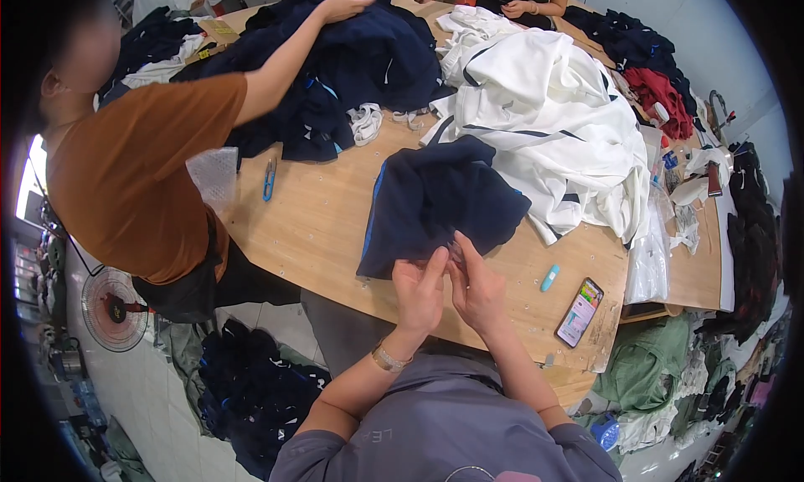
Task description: Trimming excess threads from blue garments using small scissors.
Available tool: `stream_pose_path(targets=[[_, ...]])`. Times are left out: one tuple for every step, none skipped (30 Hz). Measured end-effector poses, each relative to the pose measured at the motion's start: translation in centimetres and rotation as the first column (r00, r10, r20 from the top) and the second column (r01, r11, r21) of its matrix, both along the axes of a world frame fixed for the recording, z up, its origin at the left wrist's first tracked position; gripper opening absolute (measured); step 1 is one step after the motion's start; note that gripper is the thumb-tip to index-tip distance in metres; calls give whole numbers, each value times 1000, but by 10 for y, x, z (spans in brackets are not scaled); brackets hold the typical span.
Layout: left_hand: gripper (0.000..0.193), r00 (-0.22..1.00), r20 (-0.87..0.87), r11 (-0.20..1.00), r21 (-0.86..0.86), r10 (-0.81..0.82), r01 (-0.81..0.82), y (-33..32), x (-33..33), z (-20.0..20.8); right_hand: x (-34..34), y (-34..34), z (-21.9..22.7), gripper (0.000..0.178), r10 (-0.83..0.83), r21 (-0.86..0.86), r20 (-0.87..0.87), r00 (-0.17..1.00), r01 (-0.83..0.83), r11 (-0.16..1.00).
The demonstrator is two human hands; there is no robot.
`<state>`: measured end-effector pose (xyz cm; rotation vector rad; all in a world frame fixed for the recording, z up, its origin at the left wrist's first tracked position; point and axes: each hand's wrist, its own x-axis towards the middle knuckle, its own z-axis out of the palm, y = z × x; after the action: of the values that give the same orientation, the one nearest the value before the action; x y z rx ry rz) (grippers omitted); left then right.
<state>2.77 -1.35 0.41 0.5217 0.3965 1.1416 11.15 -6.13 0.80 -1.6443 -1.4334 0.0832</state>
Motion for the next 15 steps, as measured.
stream_pose_path(targets=[[20,1000,-1,1000,0,6,-6,0,0,1,0,0,0,44,0,0,0,1000,0,1000],[20,1000,-1,1000,0,5,-5,0,0,0,1,0,0,43,-7,-17,19,1000,7,1000],[20,1000,-13,1000,12,-1,1,0,0,0,1,0,1,43,-13,-33,38,999,14,999],[20,1000,-25,1000,24,-7,7,0,0,-1,1,0,2,43,-12,-33,37,999,13,999],[20,1000,-26,1000,24,-6,7,-1,-1,-2,1,0,3,42,-18,-47,37,999,20,999],[21,999,-33,1000,25,-13,13,-1,-1,-3,1,1,4,41,-25,-61,37,999,27,998],[21,999,-40,999,26,-19,20,-2,-1,-3,1,1,3,41,-26,-61,38,999,28,998],[21,999,-40,999,26,-19,20,-1,-1,-3,2,3,1,41,-31,-17,54,998,32,999],[21,999,-51,1000,19,-3,4,-1,0,-4,3,3,0,41,-37,26,69,997,35,999],[21,998,-62,1000,12,12,-11,0,0,-4,3,3,0,41,-37,26,69,997,35,999],[21,998,-62,1000,12,12,-12,0,0,-3,3,2,2,41,-41,14,-37,998,41,999],[22,997,-66,1000,7,25,-24,1,1,-2,2,1,3,40,-46,2,-142,989,46,999],[23,997,-70,999,2,37,-37,1,1,-2,3,0,3,40,-46,1,-142,989,46,999],[23,997,-70,999,2,37,-37,1,1,-2,4,0,3,39,-14,-4,-151,988,14,1000],[24,997,-67,999,8,42,-41,1,0,-2,4,0,3,39,18,-8,-160,987,-19,1000]])
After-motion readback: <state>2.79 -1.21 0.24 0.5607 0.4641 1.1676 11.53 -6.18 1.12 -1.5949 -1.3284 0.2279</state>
